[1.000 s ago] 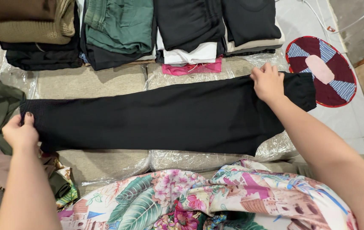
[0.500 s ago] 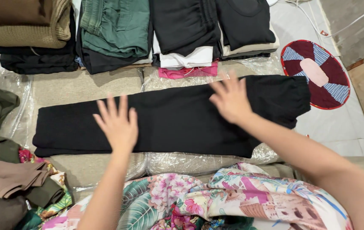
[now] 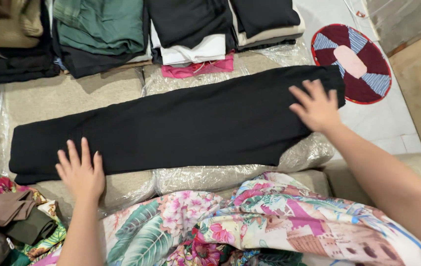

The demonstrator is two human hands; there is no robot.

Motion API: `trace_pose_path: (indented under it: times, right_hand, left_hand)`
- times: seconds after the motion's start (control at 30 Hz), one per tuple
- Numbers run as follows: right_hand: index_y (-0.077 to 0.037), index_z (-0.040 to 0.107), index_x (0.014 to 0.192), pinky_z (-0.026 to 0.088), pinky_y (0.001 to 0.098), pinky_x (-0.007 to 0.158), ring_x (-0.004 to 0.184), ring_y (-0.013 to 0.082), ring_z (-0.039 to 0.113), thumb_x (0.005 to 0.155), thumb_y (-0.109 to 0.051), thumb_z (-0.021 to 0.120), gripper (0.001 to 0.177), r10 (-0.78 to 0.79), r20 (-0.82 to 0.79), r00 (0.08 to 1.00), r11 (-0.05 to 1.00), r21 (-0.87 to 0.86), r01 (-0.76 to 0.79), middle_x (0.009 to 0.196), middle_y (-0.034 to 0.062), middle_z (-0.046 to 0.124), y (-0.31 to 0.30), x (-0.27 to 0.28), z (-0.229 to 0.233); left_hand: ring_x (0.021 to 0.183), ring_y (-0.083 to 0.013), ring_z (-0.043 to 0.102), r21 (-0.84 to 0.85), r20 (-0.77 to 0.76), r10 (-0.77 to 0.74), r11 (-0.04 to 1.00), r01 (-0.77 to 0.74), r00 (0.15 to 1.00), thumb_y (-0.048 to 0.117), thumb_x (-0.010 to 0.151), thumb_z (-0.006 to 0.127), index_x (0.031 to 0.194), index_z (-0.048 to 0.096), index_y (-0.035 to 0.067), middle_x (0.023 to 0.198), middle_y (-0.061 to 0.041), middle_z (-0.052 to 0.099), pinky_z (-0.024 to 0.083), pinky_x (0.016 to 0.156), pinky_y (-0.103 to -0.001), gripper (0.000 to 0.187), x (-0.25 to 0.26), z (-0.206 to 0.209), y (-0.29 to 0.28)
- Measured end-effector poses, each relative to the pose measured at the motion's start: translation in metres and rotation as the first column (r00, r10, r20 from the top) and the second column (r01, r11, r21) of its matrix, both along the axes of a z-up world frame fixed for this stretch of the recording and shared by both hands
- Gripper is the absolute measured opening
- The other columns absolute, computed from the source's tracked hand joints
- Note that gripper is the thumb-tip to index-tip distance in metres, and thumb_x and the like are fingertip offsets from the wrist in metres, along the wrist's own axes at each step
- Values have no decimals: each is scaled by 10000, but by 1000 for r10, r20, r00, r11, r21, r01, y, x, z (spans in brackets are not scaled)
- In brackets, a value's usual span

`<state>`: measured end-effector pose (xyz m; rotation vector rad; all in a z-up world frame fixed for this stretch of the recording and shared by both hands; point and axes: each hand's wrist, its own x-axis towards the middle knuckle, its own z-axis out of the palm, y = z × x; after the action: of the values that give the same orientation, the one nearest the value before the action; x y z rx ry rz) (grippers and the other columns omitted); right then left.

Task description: The person folds a pink and blue patterned top, a pair of black pants, a pair of blue shorts, and a brown garment by hand on a flat surface.

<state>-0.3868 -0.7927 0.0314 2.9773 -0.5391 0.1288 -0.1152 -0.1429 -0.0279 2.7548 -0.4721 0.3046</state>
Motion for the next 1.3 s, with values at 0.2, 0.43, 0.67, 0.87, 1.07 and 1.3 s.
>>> trace_pose_path:
  times: [0.2, 0.43, 0.67, 0.87, 1.07, 1.3]
  right_hand:
    - [-71, 432, 1406, 466, 521, 932, 1130, 464, 528, 1000, -357, 687, 558, -878, 72, 473, 434, 537, 723, 1339, 343, 426, -71, -44, -5]
    - [-177, 496, 1295, 514, 445, 943, 1066, 237, 605, 1037, -459, 503, 382, -774, -477, 416, -229, 824, 519, 1185, 103, 611, -95, -44, -37]
    - [-185, 390, 1386, 524, 514, 914, 1132, 287, 624, 1049, -443, 561, 457, -833, -381, 401, -327, 924, 197, 1293, 123, 587, -70, -31, -16]
    - [-401, 170, 1444, 530, 595, 892, 1256, 295, 575, 920, -81, 634, 770, -930, -99, 355, -93, 995, 34, 1387, 63, 412, -39, -13, 9]
    - [-218, 502, 1266, 506, 489, 810, 1102, 245, 576, 969, -58, 554, 341, -906, 23, 422, -17, 996, -90, 1299, 49, 566, -51, -12, -7]
    - [-118, 710, 1124, 545, 311, 905, 1017, 170, 624, 734, 112, 408, 545, -724, 354, 592, 274, 935, -224, 1106, 42, 685, -53, -18, 33]
  left_hand:
    - [1480, -511, 218, -76, -156, 385, 914, -399, 910, 209, 923, 636, 1477, 603, 211, 1643, -286, 279, 275, 1133, -619, 555, -20, -6, 5]
    - [1341, -445, 368, 31, -13, 94, 995, -94, 995, -1, 776, 647, 1366, 633, 138, 1476, -187, 454, 391, 1172, -536, 606, -7, 0, 27]
    - [1336, -411, 426, -130, -95, 139, 980, -150, 986, -8, 829, 678, 1192, 720, 171, 1373, -116, 537, 442, 1076, -481, 407, 5, 20, 23]
    - [1316, -472, 323, -276, 71, 370, 900, -338, 926, -143, 702, 494, 1120, 739, 153, 1498, -227, 383, 439, 1024, -488, 568, 11, 13, 20]
    - [1351, -391, 335, -149, 292, 319, 946, -287, 901, -165, 695, 472, 988, 737, 154, 1469, -128, 489, 347, 1163, -497, 508, 17, 8, 36]
    - [1240, -267, 498, -100, 447, 242, 970, -221, 861, -119, 749, 444, 986, 667, 127, 1085, -2, 600, 275, 1186, -416, 408, 44, 5, 72]
